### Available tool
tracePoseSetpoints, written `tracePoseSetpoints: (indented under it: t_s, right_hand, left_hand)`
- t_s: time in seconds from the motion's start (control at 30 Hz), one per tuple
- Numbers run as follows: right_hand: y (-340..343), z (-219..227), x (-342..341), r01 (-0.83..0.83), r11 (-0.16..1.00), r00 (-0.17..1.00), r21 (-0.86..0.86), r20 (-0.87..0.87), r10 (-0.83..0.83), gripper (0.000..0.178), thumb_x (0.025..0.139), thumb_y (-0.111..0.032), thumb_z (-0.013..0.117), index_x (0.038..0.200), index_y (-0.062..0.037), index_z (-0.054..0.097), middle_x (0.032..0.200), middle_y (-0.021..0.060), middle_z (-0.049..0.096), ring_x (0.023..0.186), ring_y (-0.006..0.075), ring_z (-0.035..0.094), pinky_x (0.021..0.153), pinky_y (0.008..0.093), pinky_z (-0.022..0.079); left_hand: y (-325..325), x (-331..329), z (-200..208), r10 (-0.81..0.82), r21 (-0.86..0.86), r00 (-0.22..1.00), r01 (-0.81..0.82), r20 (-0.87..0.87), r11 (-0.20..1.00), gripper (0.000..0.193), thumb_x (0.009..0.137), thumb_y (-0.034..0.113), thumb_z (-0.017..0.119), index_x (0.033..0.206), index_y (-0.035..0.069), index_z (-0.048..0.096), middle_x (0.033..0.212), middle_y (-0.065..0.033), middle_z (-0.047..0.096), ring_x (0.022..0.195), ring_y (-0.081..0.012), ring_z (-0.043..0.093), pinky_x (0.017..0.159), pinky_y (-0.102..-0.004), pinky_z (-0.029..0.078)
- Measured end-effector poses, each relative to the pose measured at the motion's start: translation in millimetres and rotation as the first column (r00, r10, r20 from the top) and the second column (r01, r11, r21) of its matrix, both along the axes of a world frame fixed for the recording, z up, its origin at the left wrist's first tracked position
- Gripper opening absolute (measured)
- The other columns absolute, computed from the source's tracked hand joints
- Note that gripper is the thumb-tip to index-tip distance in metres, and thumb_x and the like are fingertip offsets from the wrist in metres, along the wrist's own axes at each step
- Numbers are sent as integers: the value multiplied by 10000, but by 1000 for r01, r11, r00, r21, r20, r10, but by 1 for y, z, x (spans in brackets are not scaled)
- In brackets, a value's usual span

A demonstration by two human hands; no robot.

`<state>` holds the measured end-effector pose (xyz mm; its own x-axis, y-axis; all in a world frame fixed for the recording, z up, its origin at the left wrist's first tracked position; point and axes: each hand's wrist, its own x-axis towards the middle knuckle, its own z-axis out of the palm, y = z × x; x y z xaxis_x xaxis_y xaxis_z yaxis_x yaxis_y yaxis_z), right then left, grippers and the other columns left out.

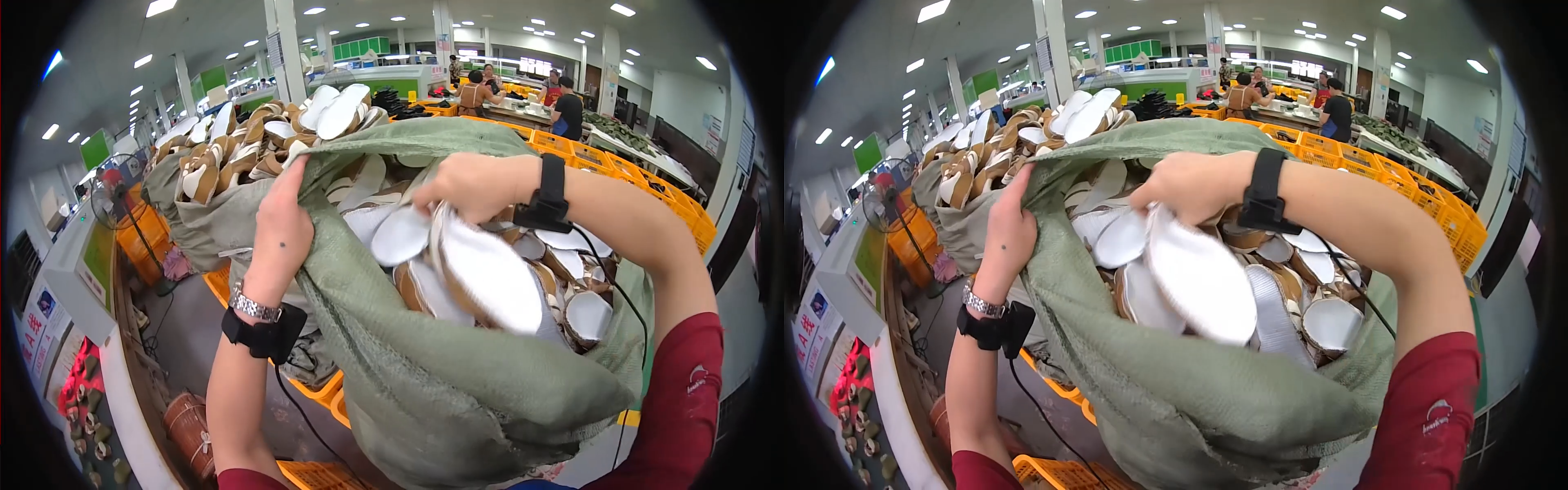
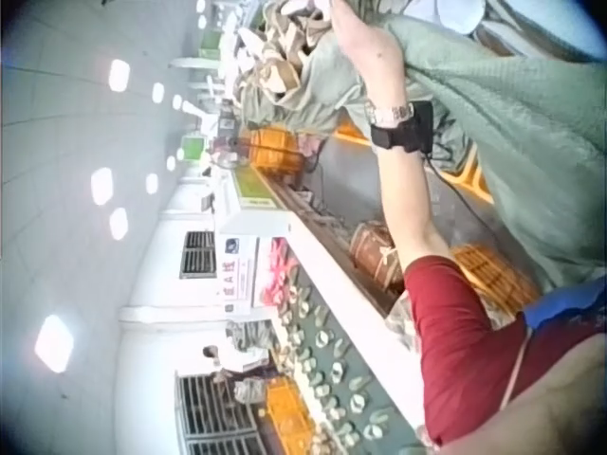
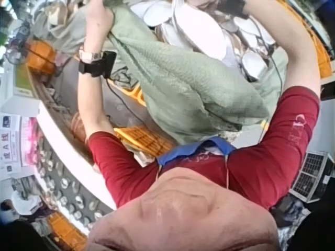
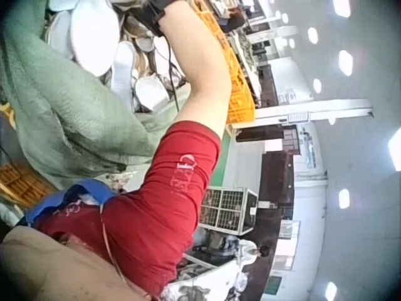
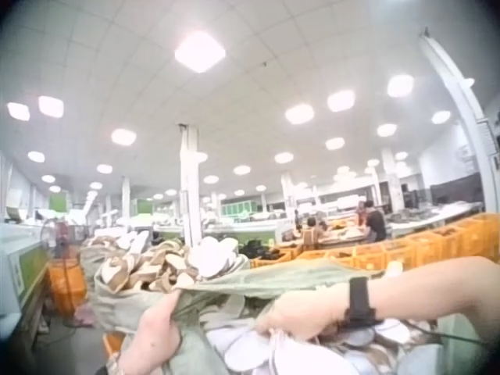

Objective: The recorder is seen assembling shoe uppers onto shoe lasts and placing them onto a production line conveyor belt.

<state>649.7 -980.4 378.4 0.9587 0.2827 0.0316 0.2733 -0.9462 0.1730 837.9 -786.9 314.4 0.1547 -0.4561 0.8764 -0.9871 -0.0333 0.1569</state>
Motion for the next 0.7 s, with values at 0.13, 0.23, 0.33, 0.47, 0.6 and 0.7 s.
tracePoseSetpoints:
  t_s: [0.13, 0.23, 0.33, 0.47, 0.6, 0.7]
  right_hand:
    - [25, -2, 61, 17, 1000, 994, 4, -104, -17, 753, 607, 23, 527, 1332, -118, 381, 887, 233, 619, 856, 383, 596, 772, 449, 457]
    - [15, -27, 117, 68, 990, 989, -128, -120, -83, 897, 621, -26, 551, 1436, -132, 192, 1017, 251, 599, 965, 375, 573, 856, 434, 434]
    - [41, -36, 139, 148, 885, 988, -441, 31, -149, 589, 749, -293, 573, 1305, -139, 457, 1150, 179, 582, 1098, 319, 530, 965, 389, 375]
    - [55, -60, 166, 149, 755, 989, -639, 93, -116, 374, 854, -306, 489, 1208, -208, 557, 1283, 43, 484, 1180, 249, 465, 1010, 476, 287]
    - [20, -81, 210, 117, 894, 966, -433, -161, -204, 528, 760, -229, 594, 1275, -182, 488, 1393, 59, 362, 1261, 279, 375, 1050, 451, 271]
    - [1, -83, 200, 124, 969, 992, -216, -5, -128, 594, 698, -156, 619, 1275, -175, 483, 1263, 118, 507, 1207, 321, 442, 1014, 427, 328]
  left_hand:
    - [2, -5, 2, -7, -17, 999, 7, -45, 1000, 538, 705, -148, 387, 1227, -37, 453, 1150, -264, 531, 1092, -389, 498, 922, -406, 411]
    - [-6, -11, -6, 49, -3, 996, -49, -70, 999, 540, 706, -146, 397, 1232, -38, 448, 1159, -258, 529, 1088, -392, 500, 915, -410, 415]
    - [-4, -1, -18, 50, -25, 999, -51, -17, 998, 546, 707, -148, 408, 1239, -31, 444, 1160, -252, 530, 1071, -388, 513, 889, -412, 433]
    - [-2, 0, -19, 45, -81, 999, -46, -13, 996, 550, 708, -150, 404, 1237, -7, 459, 1133, -244, 547, 1048, -384, 527, 869, -410, 444]
    - [-3, 0, -21, 58, -71, 998, -58, 7, 996, 541, 711, -152, 400, 1228, -7, 467, 1132, -244, 546, 1050, -385, 526, 872, -407, 443]
    - [-3, 4, -26, 27, -56, 999, -28, -18, 998, 534, 709, -153, 401, 1218, -9, 472, 1137, -240, 543, 1057, -381, 523, 878, -406, 440]
